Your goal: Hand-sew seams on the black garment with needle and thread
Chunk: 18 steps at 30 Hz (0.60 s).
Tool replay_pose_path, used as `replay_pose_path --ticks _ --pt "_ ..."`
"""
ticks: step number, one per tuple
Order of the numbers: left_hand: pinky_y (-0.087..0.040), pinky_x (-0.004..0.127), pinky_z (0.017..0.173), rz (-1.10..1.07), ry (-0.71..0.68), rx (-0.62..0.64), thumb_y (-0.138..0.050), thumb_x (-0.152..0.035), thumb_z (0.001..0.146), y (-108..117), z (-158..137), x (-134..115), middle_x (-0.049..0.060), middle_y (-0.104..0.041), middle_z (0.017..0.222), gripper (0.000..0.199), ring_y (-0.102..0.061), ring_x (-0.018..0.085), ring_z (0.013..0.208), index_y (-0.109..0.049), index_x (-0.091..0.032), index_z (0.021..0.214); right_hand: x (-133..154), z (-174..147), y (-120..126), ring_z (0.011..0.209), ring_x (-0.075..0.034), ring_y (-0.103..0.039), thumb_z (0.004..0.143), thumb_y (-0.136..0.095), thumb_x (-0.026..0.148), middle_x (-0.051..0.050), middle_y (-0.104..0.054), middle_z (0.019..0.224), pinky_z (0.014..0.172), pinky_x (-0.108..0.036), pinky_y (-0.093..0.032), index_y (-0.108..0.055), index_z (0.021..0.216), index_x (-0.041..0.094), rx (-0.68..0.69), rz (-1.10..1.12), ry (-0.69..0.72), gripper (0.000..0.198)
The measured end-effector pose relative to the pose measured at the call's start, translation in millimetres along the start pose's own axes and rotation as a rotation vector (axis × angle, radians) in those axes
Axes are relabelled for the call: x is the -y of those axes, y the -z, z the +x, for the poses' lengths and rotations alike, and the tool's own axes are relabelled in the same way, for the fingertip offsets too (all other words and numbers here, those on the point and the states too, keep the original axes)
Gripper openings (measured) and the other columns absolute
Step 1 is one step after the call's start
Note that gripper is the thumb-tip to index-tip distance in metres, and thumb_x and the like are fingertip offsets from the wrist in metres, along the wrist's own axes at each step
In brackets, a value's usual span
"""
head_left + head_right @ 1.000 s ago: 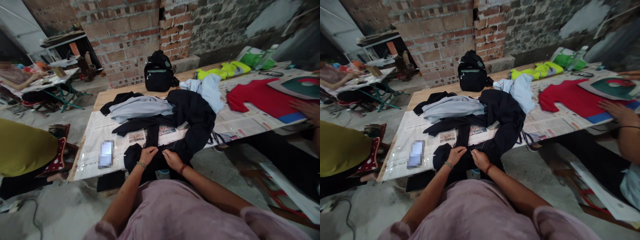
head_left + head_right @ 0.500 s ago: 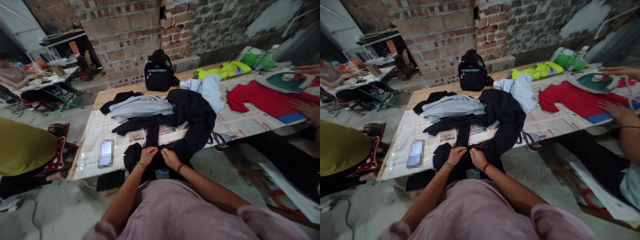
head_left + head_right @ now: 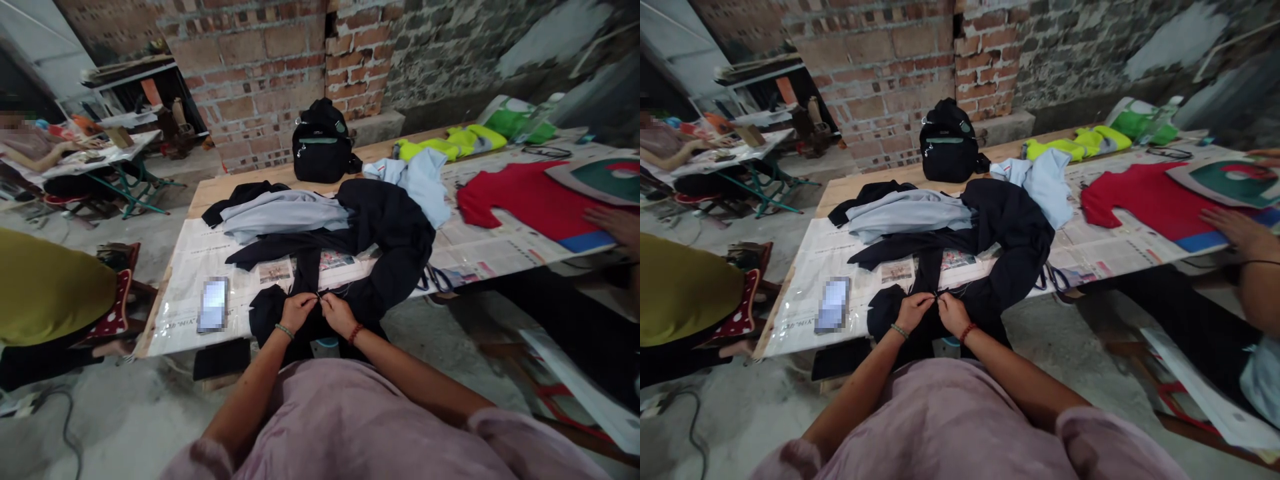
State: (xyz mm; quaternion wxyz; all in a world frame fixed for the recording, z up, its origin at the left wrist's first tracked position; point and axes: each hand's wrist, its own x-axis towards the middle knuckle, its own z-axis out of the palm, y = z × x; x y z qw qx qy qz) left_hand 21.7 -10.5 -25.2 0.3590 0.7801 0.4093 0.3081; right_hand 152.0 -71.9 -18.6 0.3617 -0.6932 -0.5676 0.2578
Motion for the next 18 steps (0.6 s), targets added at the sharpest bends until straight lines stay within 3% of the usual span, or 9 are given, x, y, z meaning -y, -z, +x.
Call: replay_pose_path --ticks 6,12,16,18 --pt "-0.049 0.026 0.078 0.015 0.015 -0.018 -0.056 -0.021 0.073 -1.3 -0.2 -1.0 0.001 -0.068 0.086 0.016 -0.062 0.013 0.080 -0.066 -0.020 0.086 2.3 -5.4 6.0 0.051 -0.010 -0.051 0.075 -0.040 0.022 0.001 -0.056 0.052 0.051 -0.019 -0.035 -0.055 0.064 0.018 0.041 0.066 -0.092 0.019" --pt "-0.050 0.026 0.074 0.055 -0.082 0.026 -0.058 -0.018 0.072 -2.9 0.1 6.4 0.003 -0.068 0.083 0.014 -0.062 0.014 0.078 -0.067 -0.019 0.083 6.6 2.6 0.3 0.051 -0.010 -0.051 0.075 -0.041 0.022 0.001 -0.055 0.052 0.051 -0.019 -0.036 -0.051 0.059 0.018 0.014 0.053 -0.132 0.019" --pt "-0.050 0.025 0.073 0.069 -0.096 0.019 -0.057 -0.017 0.073 -2.9 -1.1 6.5 0.003 -0.068 0.083 0.015 -0.062 0.013 0.077 -0.067 -0.018 0.083 8.2 -1.5 11.5 0.037 -0.007 -0.046 0.080 -0.035 0.028 0.003 -0.056 0.054 0.041 -0.018 -0.033 -0.053 0.067 0.018 0.190 0.122 -0.212 0.024" --pt "-0.050 0.024 0.073 0.069 -0.083 -0.005 -0.057 -0.017 0.073 -3.4 -1.6 5.9 0.003 -0.068 0.083 0.015 -0.062 0.013 0.077 -0.067 -0.019 0.083 9.5 -3.6 29.3 0.035 -0.008 -0.046 0.081 -0.034 0.030 0.004 -0.055 0.052 0.039 -0.019 -0.032 -0.056 0.072 0.019 0.298 0.059 -0.159 0.026"
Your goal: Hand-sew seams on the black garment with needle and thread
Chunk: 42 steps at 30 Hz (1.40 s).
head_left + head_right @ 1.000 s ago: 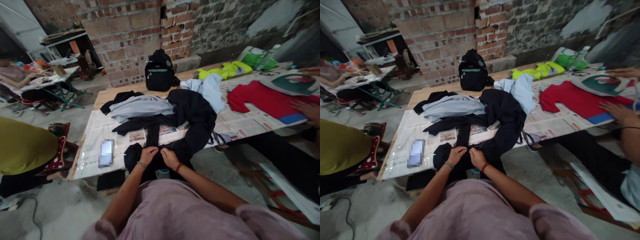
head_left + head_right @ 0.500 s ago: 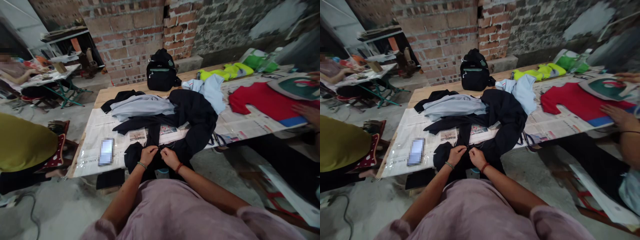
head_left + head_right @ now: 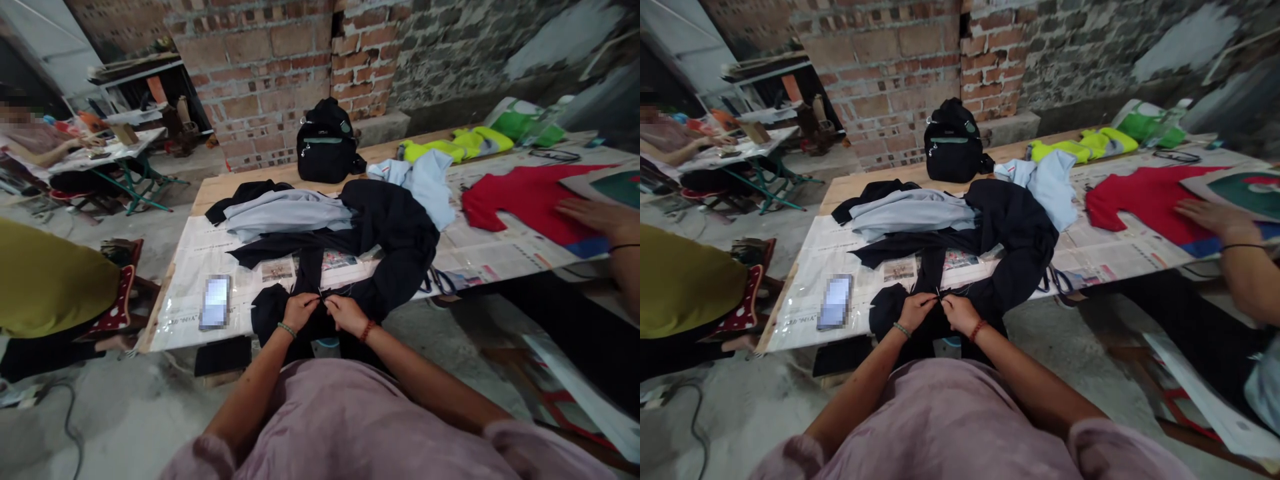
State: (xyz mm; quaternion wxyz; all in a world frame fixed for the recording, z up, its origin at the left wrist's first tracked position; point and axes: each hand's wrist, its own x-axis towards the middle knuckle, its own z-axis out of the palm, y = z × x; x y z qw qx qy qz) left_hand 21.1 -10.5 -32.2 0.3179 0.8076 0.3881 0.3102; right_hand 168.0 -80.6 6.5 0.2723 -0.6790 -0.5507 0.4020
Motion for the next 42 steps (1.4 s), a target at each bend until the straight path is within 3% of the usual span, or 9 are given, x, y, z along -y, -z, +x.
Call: replay_pose_path --ticks 2,5,7,11,14,24,29,35,42 --pt "-0.050 0.024 0.073 -0.002 0.001 -0.004 -0.056 -0.017 0.073 -0.8 -0.3 -0.1 0.002 -0.068 0.083 0.015 -0.062 0.012 0.077 -0.067 -0.020 0.084 3.8 -4.7 21.8 0.044 -0.010 -0.052 0.080 -0.038 0.029 0.002 -0.056 0.054 0.045 -0.020 -0.036 -0.059 0.073 0.019 -0.033 -0.139 0.117 0.025" --pt "-0.049 0.024 0.074 -0.001 -0.021 0.005 -0.056 -0.017 0.074 -1.9 -0.8 1.0 0.001 -0.068 0.083 0.016 -0.061 0.012 0.078 -0.067 -0.021 0.085 12.8 1.2 50.2 0.073 -0.014 -0.056 0.078 -0.042 0.026 -0.004 -0.063 0.077 0.066 -0.023 -0.040 -0.062 0.078 0.019 -0.335 -0.297 0.341 0.021" --pt "-0.049 0.024 0.075 -0.003 -0.034 -0.001 -0.055 -0.017 0.074 -2.5 -1.3 2.0 0.001 -0.068 0.083 0.016 -0.061 0.012 0.078 -0.067 -0.021 0.085 18.0 13.9 57.6 0.081 -0.015 -0.053 0.077 -0.044 0.024 -0.006 -0.062 0.084 0.074 -0.026 -0.038 -0.064 0.078 0.018 -0.415 -0.359 0.396 0.020" --pt "-0.049 0.024 0.074 0.003 -0.019 -0.014 -0.056 -0.018 0.074 -2.6 -2.4 1.9 0.002 -0.068 0.084 0.016 -0.062 0.012 0.077 -0.067 -0.020 0.085 19.3 41.7 44.9 0.062 -0.012 -0.051 0.075 -0.045 0.030 -0.002 -0.059 0.060 0.061 -0.022 -0.036 -0.063 0.058 0.016 -0.075 -0.339 0.265 0.028" --pt "-0.049 0.023 0.073 0.012 -0.012 -0.017 -0.056 -0.017 0.074 -2.3 -2.8 0.3 0.001 -0.068 0.083 0.016 -0.062 0.012 0.076 -0.067 -0.021 0.084 12.5 51.9 30.5 0.057 -0.010 -0.050 0.070 -0.050 0.034 0.001 -0.059 0.057 0.054 -0.020 -0.035 -0.065 0.061 0.016 0.120 -0.170 0.137 0.025" --pt "-0.049 0.024 0.075 0.004 -0.014 -0.017 -0.056 -0.019 0.074 -4.7 -3.4 1.2 0.001 -0.067 0.084 0.015 -0.061 0.012 0.077 -0.067 -0.021 0.085 -3.6 62.7 23.8 0.058 -0.010 -0.052 0.061 -0.057 0.031 0.002 -0.061 0.061 0.054 -0.019 -0.037 -0.068 0.070 0.016 0.130 -0.025 -0.013 0.021" --pt "-0.049 0.023 0.073 0.018 -0.012 -0.014 -0.056 -0.019 0.074 -4.1 -3.5 0.8 0.001 -0.068 0.083 0.015 -0.062 0.012 0.076 -0.067 -0.022 0.085 1.8 64.3 21.8 0.057 -0.011 -0.051 0.061 -0.058 0.037 0.002 -0.057 0.051 0.052 -0.020 -0.036 -0.065 0.055 0.015 0.137 -0.097 -0.042 0.024" --pt "-0.049 0.025 0.075 0.026 0.000 -0.015 -0.057 -0.021 0.074 -3.5 -3.8 -0.6 0.001 -0.068 0.085 0.015 -0.062 0.013 0.079 -0.066 -0.021 0.085 0.1 63.2 22.1 0.057 -0.009 -0.051 0.057 -0.061 0.027 0.003 -0.060 0.056 0.056 -0.019 -0.039 -0.065 0.063 0.016 0.186 0.149 -0.046 0.013" --pt "-0.049 0.024 0.076 0.027 0.016 0.015 -0.058 -0.021 0.073 -1.4 -1.5 -4.0 0.001 -0.068 0.084 0.014 -0.062 0.013 0.079 -0.067 -0.021 0.084 2.1 59.8 14.3 0.055 -0.007 -0.052 0.062 -0.053 0.020 0.004 -0.058 0.055 0.057 -0.018 -0.040 -0.057 0.060 0.016 -0.014 0.256 -0.012 0.006"
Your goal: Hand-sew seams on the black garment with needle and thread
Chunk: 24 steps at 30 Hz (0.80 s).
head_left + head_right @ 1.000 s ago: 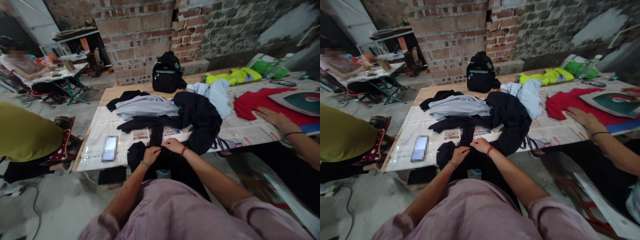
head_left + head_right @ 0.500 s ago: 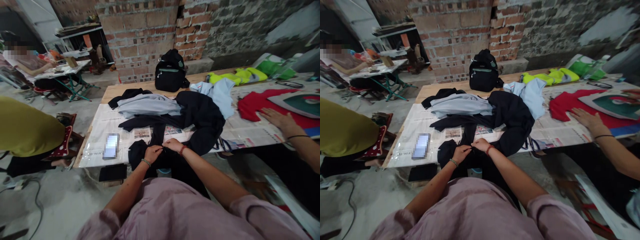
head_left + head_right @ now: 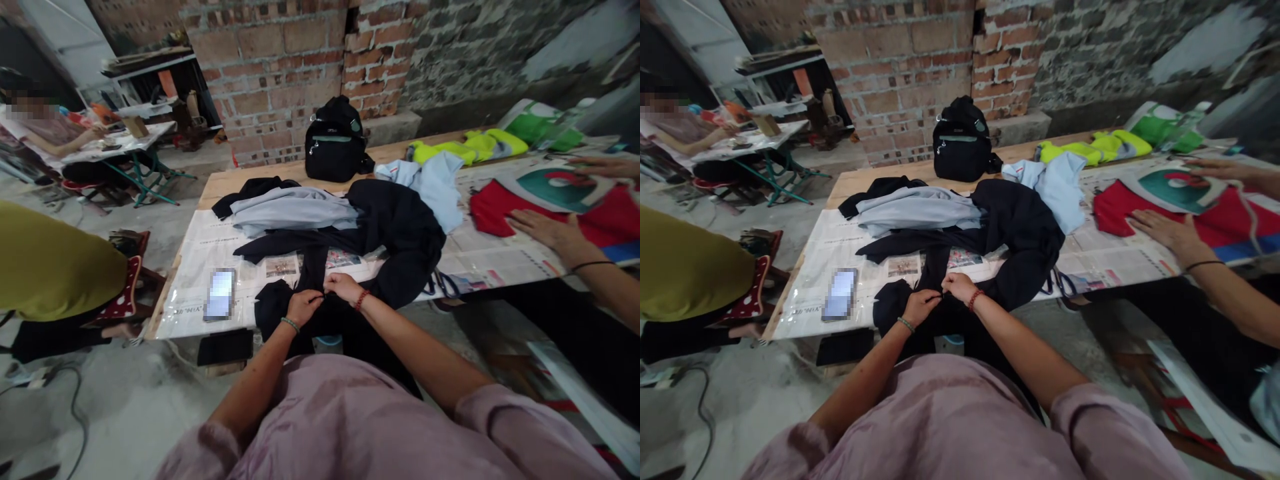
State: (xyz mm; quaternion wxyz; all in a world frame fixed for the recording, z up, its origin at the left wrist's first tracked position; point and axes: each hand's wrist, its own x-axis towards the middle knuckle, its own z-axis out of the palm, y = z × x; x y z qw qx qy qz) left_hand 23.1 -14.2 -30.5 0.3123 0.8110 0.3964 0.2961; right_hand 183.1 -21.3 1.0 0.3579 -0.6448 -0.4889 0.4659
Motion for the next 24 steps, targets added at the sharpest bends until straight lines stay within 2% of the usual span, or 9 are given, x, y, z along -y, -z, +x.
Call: replay_pose_path --ticks 5,11,18,21,24 --pt "-0.049 0.025 0.075 0.006 0.016 0.006 -0.058 -0.021 0.074 0.2 1.8 1.5 0.002 -0.068 0.084 0.014 -0.062 0.013 0.078 -0.067 -0.019 0.084 -1.0 4.3 -8.6 0.051 -0.007 -0.052 0.063 -0.049 0.017 0.004 -0.056 0.050 0.055 -0.018 -0.042 -0.052 0.058 0.016 -0.109 0.115 -0.046 0.006" --pt "-0.049 0.026 0.075 0.021 0.003 0.007 -0.058 -0.020 0.073 -0.7 1.8 3.9 0.002 -0.068 0.084 0.014 -0.062 0.014 0.078 -0.066 -0.020 0.084 -5.9 8.2 -14.7 0.048 -0.007 -0.051 0.062 -0.048 0.016 0.004 -0.055 0.049 0.051 -0.018 -0.041 -0.052 0.057 0.016 -0.173 0.133 -0.087 0.006" --pt "-0.049 0.026 0.076 0.019 -0.038 0.050 -0.057 -0.024 0.074 1.1 -0.3 3.5 0.002 -0.068 0.085 0.013 -0.062 0.014 0.080 -0.066 -0.020 0.083 1.8 14.1 4.1 0.042 -0.005 -0.048 0.065 -0.047 0.017 0.003 -0.056 0.054 0.043 -0.016 -0.038 -0.049 0.061 0.016 -0.239 0.184 -0.119 0.005" --pt "-0.049 0.026 0.076 0.019 -0.025 0.040 -0.057 -0.024 0.074 1.2 0.2 2.3 0.002 -0.068 0.084 0.013 -0.062 0.013 0.079 -0.066 -0.021 0.083 12.6 8.6 10.9 0.038 -0.005 -0.048 0.074 -0.044 0.026 0.003 -0.059 0.063 0.037 -0.015 -0.035 -0.045 0.074 0.019 -0.179 0.308 -0.078 0.008" --pt "-0.049 0.025 0.074 0.021 -0.013 0.038 -0.057 -0.022 0.073 2.4 0.8 -0.4 0.001 -0.068 0.083 0.013 -0.062 0.013 0.077 -0.066 -0.021 0.083 26.4 0.2 11.0 0.035 -0.007 -0.049 0.080 -0.040 0.032 0.006 -0.056 0.058 0.034 -0.016 -0.035 -0.039 0.082 0.022 -0.049 0.563 -0.081 0.010"
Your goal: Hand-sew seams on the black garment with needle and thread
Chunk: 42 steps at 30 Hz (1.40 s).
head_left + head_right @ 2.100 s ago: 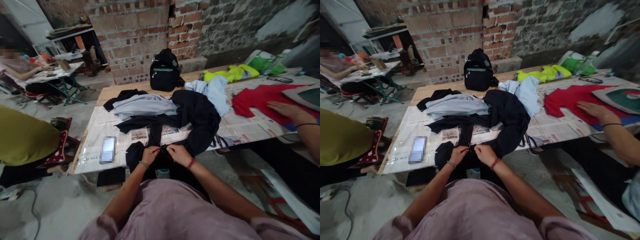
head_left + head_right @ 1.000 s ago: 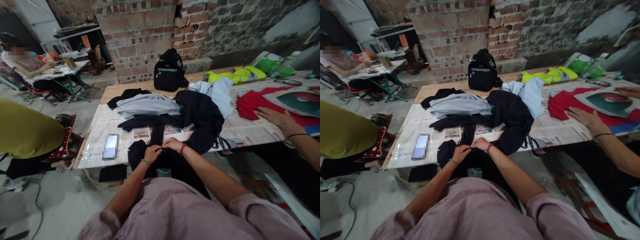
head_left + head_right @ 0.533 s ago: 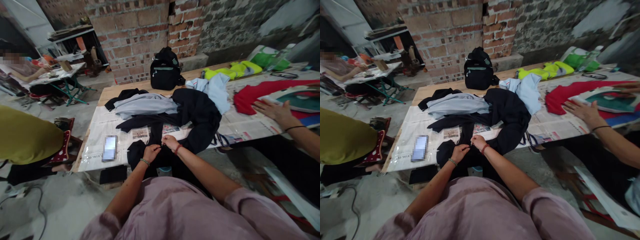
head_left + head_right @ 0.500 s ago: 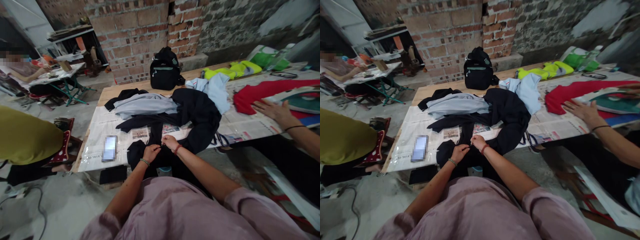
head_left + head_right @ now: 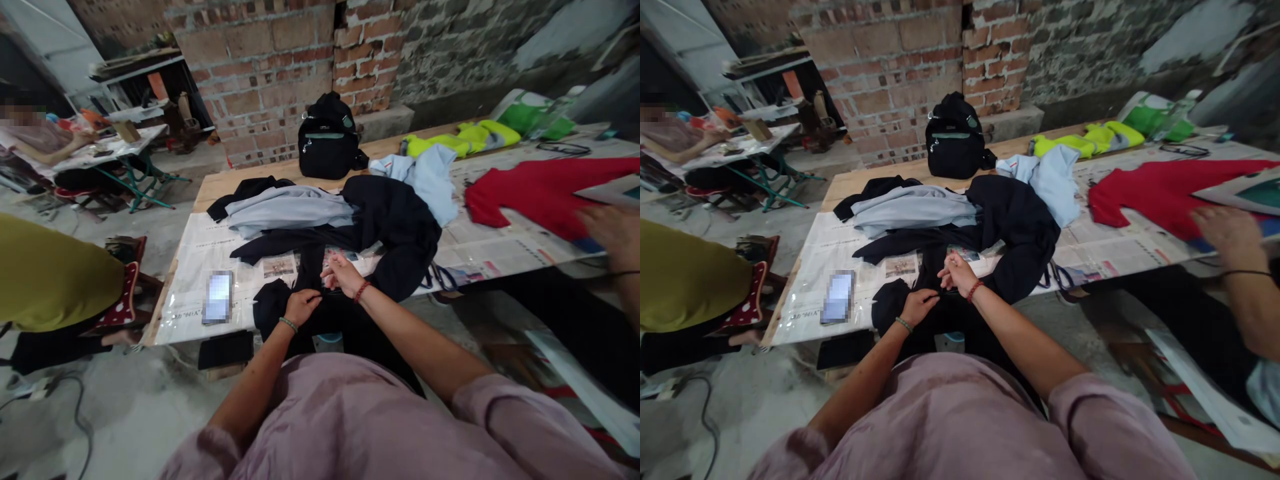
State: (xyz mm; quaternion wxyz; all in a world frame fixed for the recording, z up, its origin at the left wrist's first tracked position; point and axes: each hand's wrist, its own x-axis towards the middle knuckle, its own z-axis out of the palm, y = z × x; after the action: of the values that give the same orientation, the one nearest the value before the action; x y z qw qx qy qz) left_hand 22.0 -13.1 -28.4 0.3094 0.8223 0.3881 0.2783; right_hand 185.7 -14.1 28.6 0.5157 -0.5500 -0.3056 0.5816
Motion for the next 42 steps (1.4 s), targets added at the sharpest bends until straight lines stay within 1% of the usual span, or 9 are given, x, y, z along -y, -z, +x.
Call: replay_pose_path --ticks 4,6,11,14,16,22,32,38,42 --pt "-0.048 0.024 0.075 0.000 -0.010 0.016 -0.056 -0.020 0.074 2.7 1.0 -2.8 0.001 -0.068 0.084 0.014 -0.062 0.013 0.078 -0.066 -0.020 0.084 7.0 -11.9 -16.6 0.049 -0.008 -0.056 0.079 -0.043 0.019 0.006 -0.053 0.056 0.053 -0.022 -0.049 -0.040 0.083 0.021 0.068 0.287 -0.091 0.005" --pt "-0.048 0.024 0.075 -0.002 -0.019 0.022 -0.056 -0.020 0.073 3.2 1.4 -1.8 0.001 -0.068 0.085 0.015 -0.062 0.013 0.079 -0.066 -0.020 0.084 5.1 -18.7 -25.9 0.061 -0.010 -0.060 0.079 -0.043 0.017 0.003 -0.056 0.063 0.065 -0.027 -0.050 -0.043 0.085 0.020 0.104 0.271 -0.038 0.007" --pt "-0.049 0.025 0.064 0.071 0.079 0.022 -0.059 -0.016 0.069 1.2 1.0 5.4 0.002 -0.068 0.073 0.010 -0.062 0.015 0.067 -0.067 -0.016 0.075 -4.8 -31.1 -28.6 0.085 -0.015 -0.058 0.075 -0.044 0.017 -0.002 -0.062 0.080 0.084 -0.033 -0.044 -0.055 0.087 0.020 0.343 -0.495 0.536 0.016" --pt "-0.049 0.026 0.066 0.083 0.049 0.018 -0.058 -0.018 0.071 0.4 0.4 5.8 0.002 -0.068 0.074 0.010 -0.062 0.015 0.069 -0.067 -0.016 0.076 -1.1 -25.6 -4.4 0.094 -0.014 -0.055 0.072 -0.042 0.009 -0.004 -0.063 0.089 0.096 -0.038 -0.033 -0.059 0.088 0.020 0.605 -0.949 0.856 0.026" --pt "-0.049 0.026 0.072 0.044 -0.011 0.020 -0.057 -0.021 0.073 0.3 0.2 3.8 0.002 -0.068 0.082 0.013 -0.062 0.014 0.075 -0.066 -0.019 0.082 7.3 -17.1 18.7 0.099 -0.015 -0.052 0.074 -0.041 0.009 -0.007 -0.061 0.096 0.099 -0.040 -0.029 -0.060 0.091 0.020 0.624 -1.147 0.958 0.028" --pt "-0.049 0.026 0.077 0.002 0.005 -0.010 -0.057 -0.024 0.073 -0.6 -0.1 0.6 0.001 -0.068 0.084 0.013 -0.062 0.014 0.080 -0.067 -0.021 0.082 37.8 4.5 82.5 0.102 -0.016 -0.050 0.077 -0.038 0.009 -0.008 -0.059 0.102 0.100 -0.038 -0.028 -0.058 0.098 0.020 0.416 -1.396 0.913 0.031" --pt "-0.049 0.027 0.077 0.011 0.004 -0.009 -0.058 -0.023 0.073 -1.0 -0.1 3.6 0.002 -0.068 0.085 0.014 -0.062 0.014 0.080 -0.067 -0.020 0.083 43.2 24.1 141.6 0.095 -0.018 -0.054 0.079 -0.040 0.016 -0.008 -0.061 0.096 0.095 -0.036 -0.035 -0.059 0.096 0.018 0.038 -1.347 0.932 0.026" --pt "-0.049 0.028 0.077 0.003 0.016 -0.022 -0.058 -0.023 0.072 -0.1 0.1 1.4 0.003 -0.067 0.084 0.014 -0.062 0.014 0.080 -0.066 -0.019 0.083 41.7 5.5 111.2 0.075 -0.014 -0.058 0.082 -0.039 0.025 -0.005 -0.062 0.085 0.072 -0.028 -0.046 -0.061 0.093 0.018 -0.130 -0.987 0.837 0.025" --pt "-0.049 0.027 0.074 -0.011 0.027 -0.025 -0.062 -0.025 0.069 0.1 -0.8 2.3 0.003 -0.067 0.086 0.018 -0.061 0.015 0.079 -0.065 -0.019 0.085 20.1 -8.7 66.1 0.050 -0.009 -0.052 0.080 -0.041 0.028 0.000 -0.059 0.064 0.053 -0.021 -0.044 -0.060 0.098 0.018 -0.071 -0.729 0.631 0.028"
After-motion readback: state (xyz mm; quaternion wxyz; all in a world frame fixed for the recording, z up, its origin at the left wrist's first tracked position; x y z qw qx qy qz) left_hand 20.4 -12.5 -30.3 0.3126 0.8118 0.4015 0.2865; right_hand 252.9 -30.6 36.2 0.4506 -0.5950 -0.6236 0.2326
